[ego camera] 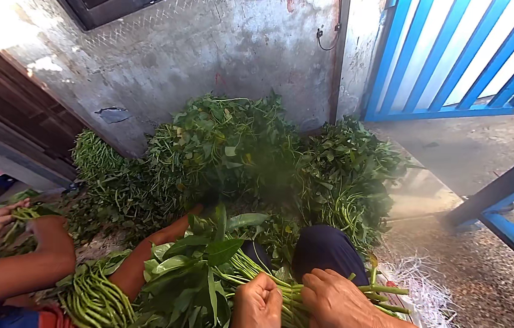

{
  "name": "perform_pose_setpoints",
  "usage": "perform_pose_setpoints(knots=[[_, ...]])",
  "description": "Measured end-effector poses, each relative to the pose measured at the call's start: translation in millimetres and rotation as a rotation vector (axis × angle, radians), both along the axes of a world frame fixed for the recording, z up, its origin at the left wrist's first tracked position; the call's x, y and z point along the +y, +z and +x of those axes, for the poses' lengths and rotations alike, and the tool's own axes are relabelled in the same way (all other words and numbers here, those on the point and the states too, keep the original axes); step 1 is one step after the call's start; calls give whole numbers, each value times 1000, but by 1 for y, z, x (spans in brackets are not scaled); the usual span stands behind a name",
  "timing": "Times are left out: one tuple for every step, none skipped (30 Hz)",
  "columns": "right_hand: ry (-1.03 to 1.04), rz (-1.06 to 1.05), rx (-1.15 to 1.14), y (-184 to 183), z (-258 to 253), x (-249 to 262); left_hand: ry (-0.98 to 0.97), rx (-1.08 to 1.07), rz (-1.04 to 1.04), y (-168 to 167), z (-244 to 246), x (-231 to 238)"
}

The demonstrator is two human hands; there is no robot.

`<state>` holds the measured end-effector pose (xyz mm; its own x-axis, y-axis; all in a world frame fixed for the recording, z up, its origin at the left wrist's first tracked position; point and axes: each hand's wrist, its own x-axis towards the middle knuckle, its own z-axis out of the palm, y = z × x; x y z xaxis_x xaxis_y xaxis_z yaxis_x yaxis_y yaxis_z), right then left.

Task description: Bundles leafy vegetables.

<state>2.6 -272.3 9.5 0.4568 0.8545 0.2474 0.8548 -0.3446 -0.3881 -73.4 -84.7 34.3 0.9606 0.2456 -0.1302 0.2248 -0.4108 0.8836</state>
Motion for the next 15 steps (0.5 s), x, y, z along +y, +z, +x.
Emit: perform_pose_setpoints(knots=[[-9, -38, -100, 4, -5, -2, -40, -70, 195, -3, -3, -1], [-9, -76, -155, 7, -11, -4, -71, -145, 374, -5, -5, -4], [2, -113, -170, 11, -16, -5, -86, -209, 518, -8, -6, -8], [16, -146, -172, 13, -19, -5, -95, -259, 635, -11, -7, -11], [28, -171, -167, 14, -21, -6, -101, -304, 733, -15, -6, -14], [39, -193, -172, 13, -22, -6, -106, -336, 815, -20, -5, -15], [49, -215, -170, 11, -24, -6, -114, -353, 879, -25, -5, -16], [55, -233, -162, 9, -24, -6, -119, -359, 930, -30, -5, -17], [57, -259, -142, 9, -25, -4, -122, -353, 957, -31, -5, -18], [55, -289, -110, 11, -24, -2, -121, -347, 966, -31, -4, -18], [56, -328, -59, 15, -22, -1, -115, -350, 967, -30, -4, -18], [59, -358, 17, 20, -18, 1, -103, -375, 968, -29, -6, -17], [64, -368, 122, 26, -11, 0, -95, -431, 971, -28, -9, -16], [71, -343, 220, 30, -2, -2, -103, -501, 963, -27, -15, -16], [74, -308, 324, 34, 8, -6, -134, -561, 947, -27, -21, -15]])
